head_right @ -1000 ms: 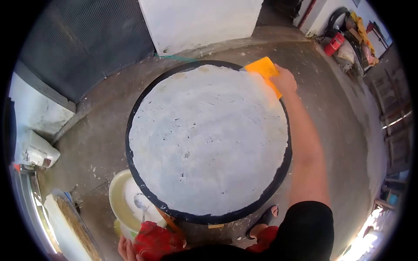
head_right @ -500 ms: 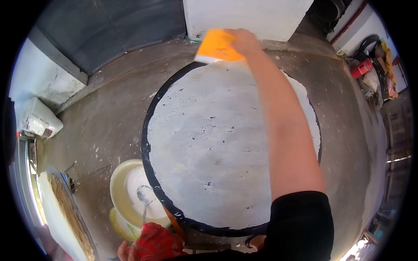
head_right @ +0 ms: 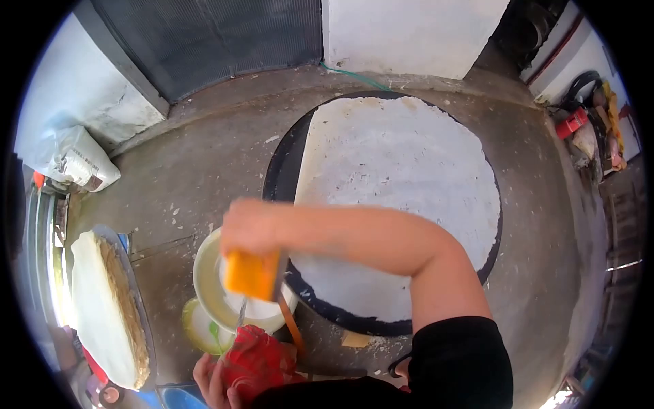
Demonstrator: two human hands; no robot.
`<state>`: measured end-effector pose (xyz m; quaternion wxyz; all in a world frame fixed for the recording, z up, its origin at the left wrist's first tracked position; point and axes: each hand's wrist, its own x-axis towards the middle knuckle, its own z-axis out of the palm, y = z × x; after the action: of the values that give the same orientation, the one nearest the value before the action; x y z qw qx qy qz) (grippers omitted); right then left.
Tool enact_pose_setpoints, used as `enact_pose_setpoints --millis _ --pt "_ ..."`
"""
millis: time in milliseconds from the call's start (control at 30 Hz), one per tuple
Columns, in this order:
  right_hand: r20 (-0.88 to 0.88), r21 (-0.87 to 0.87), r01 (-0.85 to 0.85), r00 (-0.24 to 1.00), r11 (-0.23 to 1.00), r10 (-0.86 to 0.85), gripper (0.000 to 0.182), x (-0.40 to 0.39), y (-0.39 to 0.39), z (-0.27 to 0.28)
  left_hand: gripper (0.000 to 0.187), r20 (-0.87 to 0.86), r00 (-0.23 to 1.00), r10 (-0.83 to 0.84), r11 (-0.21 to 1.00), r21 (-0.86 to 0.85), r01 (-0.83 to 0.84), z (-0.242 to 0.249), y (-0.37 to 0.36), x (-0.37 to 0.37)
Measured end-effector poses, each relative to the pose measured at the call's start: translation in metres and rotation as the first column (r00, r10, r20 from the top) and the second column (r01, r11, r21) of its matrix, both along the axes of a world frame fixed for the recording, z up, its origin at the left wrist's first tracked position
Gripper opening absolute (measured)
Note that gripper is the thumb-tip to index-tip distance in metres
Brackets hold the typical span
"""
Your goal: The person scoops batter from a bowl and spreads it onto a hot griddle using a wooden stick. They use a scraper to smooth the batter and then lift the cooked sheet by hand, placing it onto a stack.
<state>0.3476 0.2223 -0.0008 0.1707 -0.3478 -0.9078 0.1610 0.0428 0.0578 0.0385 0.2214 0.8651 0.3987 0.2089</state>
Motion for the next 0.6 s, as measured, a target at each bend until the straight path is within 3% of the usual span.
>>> enact_pose_setpoints --millis 33,100,167,233,267,300,367,400,433,467,500,567,600 --pt "0.058 -0.142 0.007 0.998 0.99 0.002 0.007 -0.021 -0.028 0.002 0.039 0.004 1.0 -0.001 1.0 0.006 0.001 0.001 -0.003 -0.006" --pt "0.37 0.05 -0.237 0.907 0.97 0.202 0.006 -0.045 -0.089 0.028 0.042 -0.001 1.0 0.024 1.0 -0.005 -0.024 -0.002 -0.012 -0.02" --pt "0.145 0.122 -0.19 0.974 0.974 0.172 0.004 -0.05 -0.137 0.032 0.042 0.105 0.992 0.065 0.998 -0.007 -0.065 -0.011 -0.019 -0.025" --pt "-0.039 0.134 0.055 0.998 0.99 -0.05 0.008 -0.044 -0.168 0.04 0.041 0.165 0.981 0.101 0.994 0.022 -0.106 -0.01 -0.022 -0.03" --pt "-0.046 -0.107 0.26 0.963 0.96 -0.266 0.009 -0.035 -0.184 0.043 0.039 0.168 0.981 0.094 0.993 0.06 -0.105 -0.009 -0.022 -0.032" --pt "-0.005 -0.341 0.442 0.882 0.83 -0.472 0.014 -0.024 -0.199 0.048 0.039 0.174 0.981 0.081 0.994 0.062 -0.093 -0.01 -0.023 -0.035" --pt "0.091 -0.029 0.742 0.669 0.669 -0.738 0.025 0.002 -0.23 0.063 0.036 0.159 0.981 0.115 0.987 0.092 -0.13 -0.014 -0.023 -0.042" --pt "0.069 -0.103 0.92 0.385 0.378 -0.92 0.029 0.019 -0.254 0.051 0.034 0.232 0.965 0.124 0.989 0.047 -0.138 -0.016 -0.024 -0.042" --pt "-0.062 -0.121 0.978 0.161 0.167 -0.985 0.028 0.045 -0.273 0.029 0.034 0.235 0.968 0.093 0.993 0.047 -0.107 -0.018 -0.024 -0.044" --pt "-0.33 -0.055 0.994 0.075 0.098 -0.941 0.03 0.075 -0.291 0.01 0.032 0.26 0.959 0.113 0.992 0.028 -0.124 -0.019 -0.024 -0.045" --pt "-0.315 -0.124 0.982 -0.173 -0.14 -0.933 0.031 0.105 -0.316 -0.001 0.031 0.284 0.949 0.139 0.989 0.008 -0.147 -0.021 -0.024 -0.047" --pt "-0.411 -0.161 0.898 -0.437 -0.409 -0.8 0.032 0.156 -0.366 -0.02 0.03 0.274 0.956 0.104 0.991 0.052 -0.123 -0.026 -0.023 -0.052" --pt "-0.359 -0.181 0.841 -0.539 -0.509 -0.762 0.034 0.169 -0.389 -0.017 0.03 0.281 0.952 0.121 0.988 0.061 -0.144 -0.028 -0.023 -0.052"
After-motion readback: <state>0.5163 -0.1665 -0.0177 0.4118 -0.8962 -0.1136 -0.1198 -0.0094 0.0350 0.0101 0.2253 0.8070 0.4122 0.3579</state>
